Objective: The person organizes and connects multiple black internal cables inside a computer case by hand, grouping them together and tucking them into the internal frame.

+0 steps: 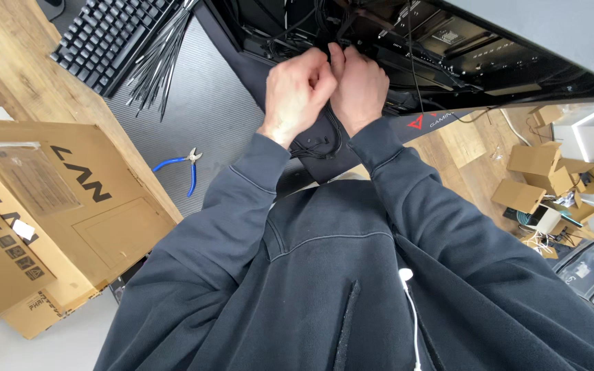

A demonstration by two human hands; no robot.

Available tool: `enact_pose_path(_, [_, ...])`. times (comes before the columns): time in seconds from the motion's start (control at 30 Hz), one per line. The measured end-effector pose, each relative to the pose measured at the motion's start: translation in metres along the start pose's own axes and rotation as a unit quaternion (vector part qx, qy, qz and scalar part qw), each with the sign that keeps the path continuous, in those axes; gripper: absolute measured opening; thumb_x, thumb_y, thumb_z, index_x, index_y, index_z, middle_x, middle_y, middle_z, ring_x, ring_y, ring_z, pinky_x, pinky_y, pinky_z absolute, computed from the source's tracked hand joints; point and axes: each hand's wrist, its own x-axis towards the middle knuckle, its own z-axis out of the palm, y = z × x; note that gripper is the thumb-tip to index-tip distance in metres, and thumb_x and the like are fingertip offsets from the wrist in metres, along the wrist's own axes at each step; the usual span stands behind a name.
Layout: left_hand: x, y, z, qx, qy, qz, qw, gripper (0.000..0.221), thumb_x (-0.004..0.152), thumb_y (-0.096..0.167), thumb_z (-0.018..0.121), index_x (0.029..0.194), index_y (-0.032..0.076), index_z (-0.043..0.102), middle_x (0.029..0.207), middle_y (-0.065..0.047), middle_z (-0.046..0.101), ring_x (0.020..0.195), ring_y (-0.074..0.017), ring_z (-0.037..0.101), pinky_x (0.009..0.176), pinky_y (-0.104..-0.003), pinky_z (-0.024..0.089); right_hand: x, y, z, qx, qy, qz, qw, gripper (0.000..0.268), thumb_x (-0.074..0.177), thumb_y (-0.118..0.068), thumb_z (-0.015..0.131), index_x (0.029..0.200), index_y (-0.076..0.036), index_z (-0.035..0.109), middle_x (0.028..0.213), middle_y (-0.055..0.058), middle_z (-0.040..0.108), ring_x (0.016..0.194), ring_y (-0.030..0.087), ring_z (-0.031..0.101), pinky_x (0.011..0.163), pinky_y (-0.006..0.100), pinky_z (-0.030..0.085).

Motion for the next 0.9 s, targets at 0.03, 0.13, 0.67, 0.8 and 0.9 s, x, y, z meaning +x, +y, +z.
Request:
enact_pose_path(0.03, [0.001,0.002,0.002,-0.001,0.003,0.027,1.000,0.015,0.089,0.019,0.056,0.075,0.016,0.051,0.058,0.002,0.051,0.055,-0.0220,0.052,0.053,-0.039,0.042,0.000,0.002,0.002,0.011,0.035,-0.012,0.999,0.052,0.108,-0.051,0.040,0.088,-0.009,0.064,0.075,0.019,0.072,0.067,0.054,0.064,0.056,0.062,0.044])
enact_pose_path(0.13, [0.003,0.008,0.007,-0.003,0.003,0.066,0.998,0.018,0.090,0.015,0.054,0.074,0.015,0.047,0.059,0.000,0.051,0.053,-0.0226,0.052,0.051,-0.039,0.042,-0.001,0.014,0.022,0.001,0.077,-0.053,0.996,0.036,0.098,-0.043,0.051,0.089,-0.010,0.062,0.071,0.014,0.071,0.061,0.048,0.066,0.050,0.057,0.045])
enact_pose_path(0.67, [0.021,0.014,0.042,0.127,0.004,0.042,0.991,0.022,0.098,0.027,0.049,0.084,0.014,0.061,0.071,-0.007,0.067,0.064,-0.0324,0.066,0.052,-0.051,0.051,-0.049,0.001,-0.027,0.213,0.161,-0.175,0.948,0.055,0.106,-0.027,0.057,0.147,0.005,0.038,0.142,0.026,0.052,0.128,0.044,0.058,0.111,0.050,0.048])
enact_pose_path(0.8, [0.019,0.012,0.019,0.036,-0.038,0.140,0.989,0.021,0.099,0.016,0.050,0.080,0.009,0.051,0.069,-0.007,0.059,0.065,-0.0306,0.061,0.058,-0.046,0.046,-0.050,0.014,-0.009,0.299,0.097,-0.214,0.925,0.057,0.109,-0.017,0.054,0.154,0.007,0.029,0.155,0.028,0.041,0.147,0.044,0.044,0.128,0.051,0.036])
enact_pose_path(0.9, [0.009,0.008,0.018,0.007,-0.011,0.184,0.983,0.011,0.094,0.006,0.057,0.084,0.006,0.052,0.070,-0.012,0.060,0.060,-0.0326,0.058,0.058,-0.045,0.048,-0.047,0.007,-0.010,0.318,0.043,-0.196,0.926,0.053,0.107,-0.017,0.051,0.150,0.009,0.034,0.154,0.029,0.039,0.146,0.046,0.044,0.125,0.050,0.038])
